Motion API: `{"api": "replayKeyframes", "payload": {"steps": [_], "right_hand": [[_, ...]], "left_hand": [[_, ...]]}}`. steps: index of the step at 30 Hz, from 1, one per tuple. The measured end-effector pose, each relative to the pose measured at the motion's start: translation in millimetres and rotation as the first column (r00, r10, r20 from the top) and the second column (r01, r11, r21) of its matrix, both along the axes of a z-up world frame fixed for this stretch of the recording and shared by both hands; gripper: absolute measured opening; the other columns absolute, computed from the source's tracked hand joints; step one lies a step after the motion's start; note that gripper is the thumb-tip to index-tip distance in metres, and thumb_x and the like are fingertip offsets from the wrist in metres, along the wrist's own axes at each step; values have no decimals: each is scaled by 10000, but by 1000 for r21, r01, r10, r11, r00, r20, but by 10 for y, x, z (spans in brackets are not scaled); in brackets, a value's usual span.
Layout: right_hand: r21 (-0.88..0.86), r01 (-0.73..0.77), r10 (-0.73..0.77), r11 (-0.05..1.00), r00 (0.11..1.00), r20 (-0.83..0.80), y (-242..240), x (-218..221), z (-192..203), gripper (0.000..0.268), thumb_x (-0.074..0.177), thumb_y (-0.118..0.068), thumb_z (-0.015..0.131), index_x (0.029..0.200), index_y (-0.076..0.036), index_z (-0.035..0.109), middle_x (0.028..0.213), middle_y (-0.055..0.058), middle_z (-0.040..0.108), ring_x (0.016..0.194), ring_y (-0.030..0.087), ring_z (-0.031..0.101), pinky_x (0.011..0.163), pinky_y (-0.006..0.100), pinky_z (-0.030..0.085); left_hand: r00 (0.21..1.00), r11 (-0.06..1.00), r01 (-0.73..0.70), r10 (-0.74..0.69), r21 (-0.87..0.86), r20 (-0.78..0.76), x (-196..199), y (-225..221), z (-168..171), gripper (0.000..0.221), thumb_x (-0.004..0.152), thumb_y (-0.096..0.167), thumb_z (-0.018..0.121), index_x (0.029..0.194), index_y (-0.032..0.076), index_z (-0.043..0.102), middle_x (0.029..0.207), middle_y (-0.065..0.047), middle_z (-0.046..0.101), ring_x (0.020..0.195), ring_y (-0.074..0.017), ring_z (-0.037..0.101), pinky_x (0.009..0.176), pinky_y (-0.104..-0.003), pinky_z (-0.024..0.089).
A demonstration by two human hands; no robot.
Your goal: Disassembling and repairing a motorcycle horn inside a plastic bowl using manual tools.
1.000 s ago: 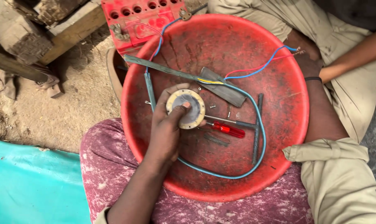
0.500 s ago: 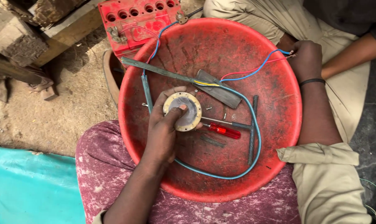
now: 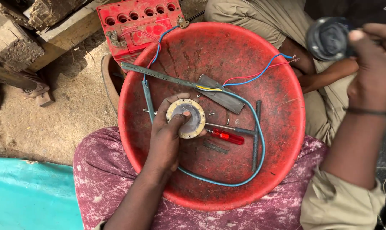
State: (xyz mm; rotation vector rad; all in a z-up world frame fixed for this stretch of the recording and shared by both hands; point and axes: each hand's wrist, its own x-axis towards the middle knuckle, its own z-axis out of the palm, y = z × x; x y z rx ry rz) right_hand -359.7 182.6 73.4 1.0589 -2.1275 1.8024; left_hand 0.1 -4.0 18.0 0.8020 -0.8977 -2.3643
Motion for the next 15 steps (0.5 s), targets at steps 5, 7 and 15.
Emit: {"api": "replayKeyframes", "payload": {"steps": [5,7,15], "right_hand": [[-299,-80,222,951,851,476,80,170,123,218,1018,37,765,1199,11,647,1137,127,716,966,189,686,894,290,591],[-353,-110,292,929,803,520,52,270,95,211,1025,54,731,1209,20,633,1143,147,708,1027,228,717,994,357,631],[-489,-319,571,812,257,780,-67,766,-304,451,1091,-260,687,1389,58,568,1310,203,675,1171,331,690,1024,521,563]], "left_hand": [[1000,1000,12,-12,-6,-7,-14,32,-63,379,946,13,517,1320,50,560,1112,-110,641,946,-197,697,721,-407,685],[1000,1000,17,-17,-8,3,-29,23,-55,381,941,11,517,1317,53,559,1119,-108,641,951,-194,697,721,-408,685],[1000,999,24,-24,39,15,-57,42,-48,394,933,-4,490,1316,70,544,1107,-106,643,934,-207,704,729,-403,684]]}}
